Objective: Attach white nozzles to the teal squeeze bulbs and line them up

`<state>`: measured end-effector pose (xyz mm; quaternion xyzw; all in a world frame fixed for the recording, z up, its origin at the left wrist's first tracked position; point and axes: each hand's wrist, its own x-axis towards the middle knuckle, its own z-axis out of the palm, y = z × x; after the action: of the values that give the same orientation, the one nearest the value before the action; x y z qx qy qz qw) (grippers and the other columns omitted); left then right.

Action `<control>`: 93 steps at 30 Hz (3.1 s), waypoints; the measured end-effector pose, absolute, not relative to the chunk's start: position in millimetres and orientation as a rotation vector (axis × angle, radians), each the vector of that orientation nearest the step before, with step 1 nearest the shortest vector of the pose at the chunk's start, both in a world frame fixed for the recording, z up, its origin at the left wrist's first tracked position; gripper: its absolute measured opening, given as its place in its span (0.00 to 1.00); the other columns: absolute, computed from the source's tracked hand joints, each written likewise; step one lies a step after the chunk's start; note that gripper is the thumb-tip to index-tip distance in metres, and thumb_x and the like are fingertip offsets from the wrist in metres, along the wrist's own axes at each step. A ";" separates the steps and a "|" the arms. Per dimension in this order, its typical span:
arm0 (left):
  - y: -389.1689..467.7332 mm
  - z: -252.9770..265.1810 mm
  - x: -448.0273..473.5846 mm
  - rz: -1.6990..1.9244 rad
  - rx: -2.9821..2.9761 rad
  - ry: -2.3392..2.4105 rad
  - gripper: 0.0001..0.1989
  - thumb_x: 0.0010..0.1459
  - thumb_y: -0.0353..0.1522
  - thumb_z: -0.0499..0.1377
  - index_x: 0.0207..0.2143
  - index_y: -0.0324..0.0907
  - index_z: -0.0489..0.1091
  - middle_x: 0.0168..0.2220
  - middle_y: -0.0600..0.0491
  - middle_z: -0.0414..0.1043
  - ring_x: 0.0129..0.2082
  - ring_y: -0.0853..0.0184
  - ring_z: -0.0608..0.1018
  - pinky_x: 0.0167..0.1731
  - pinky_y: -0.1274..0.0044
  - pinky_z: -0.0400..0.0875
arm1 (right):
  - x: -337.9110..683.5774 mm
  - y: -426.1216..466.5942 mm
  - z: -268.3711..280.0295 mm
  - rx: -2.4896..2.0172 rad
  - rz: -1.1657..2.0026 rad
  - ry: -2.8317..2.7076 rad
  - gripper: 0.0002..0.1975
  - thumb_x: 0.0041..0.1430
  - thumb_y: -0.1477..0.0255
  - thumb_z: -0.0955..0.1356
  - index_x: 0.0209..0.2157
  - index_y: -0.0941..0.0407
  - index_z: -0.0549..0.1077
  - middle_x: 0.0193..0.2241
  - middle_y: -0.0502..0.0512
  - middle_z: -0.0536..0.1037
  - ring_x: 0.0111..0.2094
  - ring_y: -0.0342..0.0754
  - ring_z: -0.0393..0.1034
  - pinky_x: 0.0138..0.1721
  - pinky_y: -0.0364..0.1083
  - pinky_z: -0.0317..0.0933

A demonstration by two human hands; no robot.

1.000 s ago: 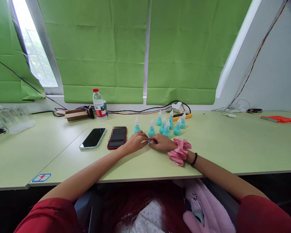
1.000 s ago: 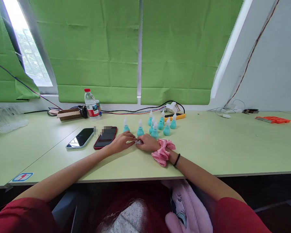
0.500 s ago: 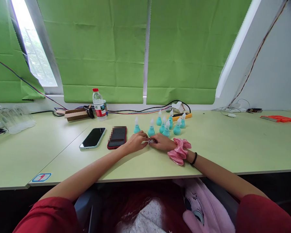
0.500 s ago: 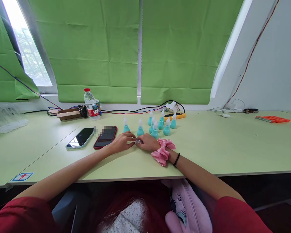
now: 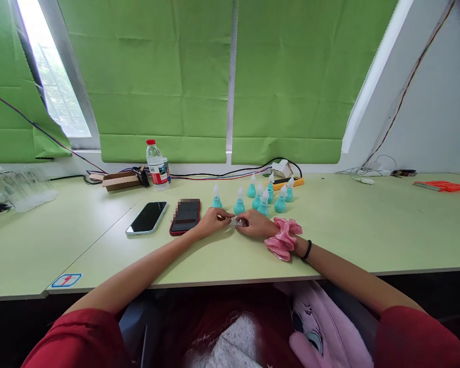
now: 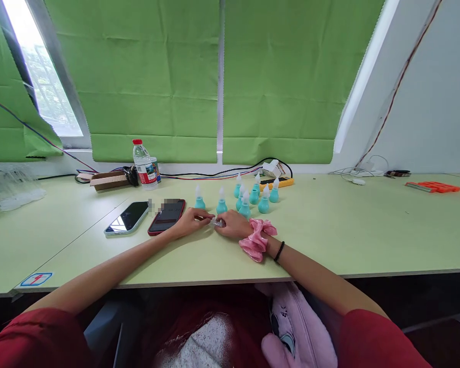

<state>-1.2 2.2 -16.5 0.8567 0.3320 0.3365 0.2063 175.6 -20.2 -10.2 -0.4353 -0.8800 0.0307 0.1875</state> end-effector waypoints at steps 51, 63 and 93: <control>0.3 -17.7 3.2 0.938 2.342 0.896 0.11 0.48 0.35 0.55 0.30 0.38 0.73 0.28 0.51 0.73 0.28 0.70 0.73 0.28 0.81 0.66 | 175.8 -21.5 -10.3 -1.216 0.132 -2.498 0.08 0.48 0.70 0.61 0.24 0.59 0.67 0.18 0.50 0.67 0.20 0.39 0.55 0.21 0.40 0.45; -7.8 -14.2 2.3 0.954 2.968 0.774 0.10 0.51 0.30 0.52 0.30 0.39 0.72 0.29 0.49 0.72 0.32 0.67 0.70 0.32 0.77 0.64 | 175.3 -19.3 -10.8 -1.208 0.134 -2.519 0.10 0.50 0.69 0.61 0.27 0.60 0.69 0.19 0.50 0.67 0.20 0.38 0.57 0.22 0.38 0.48; -15.7 -9.0 3.3 0.732 2.891 0.889 0.08 0.52 0.30 0.49 0.28 0.38 0.67 0.26 0.51 0.68 0.28 0.69 0.69 0.27 0.79 0.61 | 174.3 -21.1 -10.5 -1.206 0.127 -2.499 0.07 0.47 0.72 0.62 0.26 0.60 0.69 0.18 0.49 0.66 0.19 0.38 0.56 0.22 0.39 0.48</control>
<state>3.3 -15.7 -9.0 0.9289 0.2856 0.2352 0.0147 174.3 -21.1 -10.5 -0.4270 -0.8848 0.0450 0.1809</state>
